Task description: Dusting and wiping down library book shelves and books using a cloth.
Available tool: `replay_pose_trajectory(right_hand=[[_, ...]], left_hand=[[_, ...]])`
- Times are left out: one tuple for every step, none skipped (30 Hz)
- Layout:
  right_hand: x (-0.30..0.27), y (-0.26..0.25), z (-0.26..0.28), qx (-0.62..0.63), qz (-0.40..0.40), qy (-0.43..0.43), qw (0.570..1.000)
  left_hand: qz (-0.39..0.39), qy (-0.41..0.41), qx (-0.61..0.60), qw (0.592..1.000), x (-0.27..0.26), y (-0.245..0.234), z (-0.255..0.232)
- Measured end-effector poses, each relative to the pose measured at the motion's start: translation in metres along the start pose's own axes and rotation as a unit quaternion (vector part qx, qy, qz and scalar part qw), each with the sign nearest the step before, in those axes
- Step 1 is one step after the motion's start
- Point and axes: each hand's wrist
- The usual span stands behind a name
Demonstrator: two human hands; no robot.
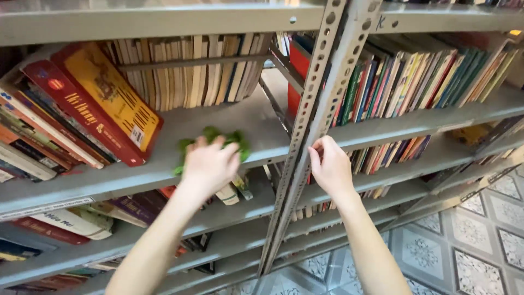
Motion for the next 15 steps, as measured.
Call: replay_pose_trajectory(right_hand=[[0.004, -0.003, 0.001, -0.004, 0.002, 0.004, 1.000], [0.003, -0.003, 0.001, -0.004, 0.003, 0.004, 1.000], [0.002, -0.002, 0.001, 0.002, -0.003, 0.002, 1.000], [0.002, -0.001, 0.000, 0.009, -0.009, 0.001, 1.000], [0.002, -0.002, 0.002, 0.011, -0.009, 0.001, 1.000], [0.003, -0.004, 0.003, 0.031, -0.016, -0.008, 0.999], [0.002, -0.007, 0.002, 0.049, -0.024, -0.017, 0.998], [-0.003, -0.012, 0.002, 0.049, -0.024, -0.015, 0.998], [-0.006, -0.017, -0.001, 0.068, -0.004, -0.041, 0.997], [-0.009, -0.023, -0.003, 0.087, 0.017, -0.066, 0.994], [-0.022, -0.030, -0.009, 0.088, 0.012, -0.070, 0.994], [-0.035, -0.038, -0.017, 0.096, 0.031, -0.048, 0.994], [-0.050, -0.044, -0.024, 0.103, 0.051, -0.023, 0.993], [-0.069, -0.045, -0.039, 0.105, 0.045, -0.024, 0.993], [-0.090, -0.046, -0.056, 0.109, 0.072, 0.017, 0.991]], left_hand=[[-0.010, 0.015, -0.037, 0.999, 0.009, 0.002, -0.021], [-0.009, 0.014, -0.038, 0.999, 0.013, 0.008, -0.038], [-0.027, 0.034, -0.057, 0.997, 0.017, 0.014, -0.054], [-0.045, 0.054, -0.076, 0.995, 0.021, 0.019, -0.070], [-0.043, 0.053, -0.075, 0.995, 0.018, 0.018, -0.071], [-0.099, 0.078, -0.071, 0.989, 0.016, 0.017, -0.072], [-0.154, 0.105, -0.070, 0.980, 0.013, 0.017, -0.076], [-0.153, 0.105, -0.071, 0.980, 0.008, 0.018, -0.065], [-0.145, 0.123, -0.058, 0.980, 0.004, 0.019, -0.055], [-0.136, 0.140, -0.045, 0.980, 0.001, 0.019, -0.046], [-0.141, 0.141, -0.042, 0.979, -0.010, 0.013, -0.030], [-0.148, 0.135, 0.013, 0.980, -0.021, 0.007, -0.015], [-0.153, 0.131, 0.068, 0.977, -0.032, 0.000, 0.000], [-0.156, 0.133, 0.071, 0.976, -0.048, -0.022, 0.003], [-0.121, 0.086, 0.112, 0.983, -0.062, -0.043, 0.003]])
Point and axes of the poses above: each hand's wrist, its own x-axis towards the middle knuckle, its own y-axis out of the palm, z = x × y, and after that the axes turned 13 degrees about -y, right-handed
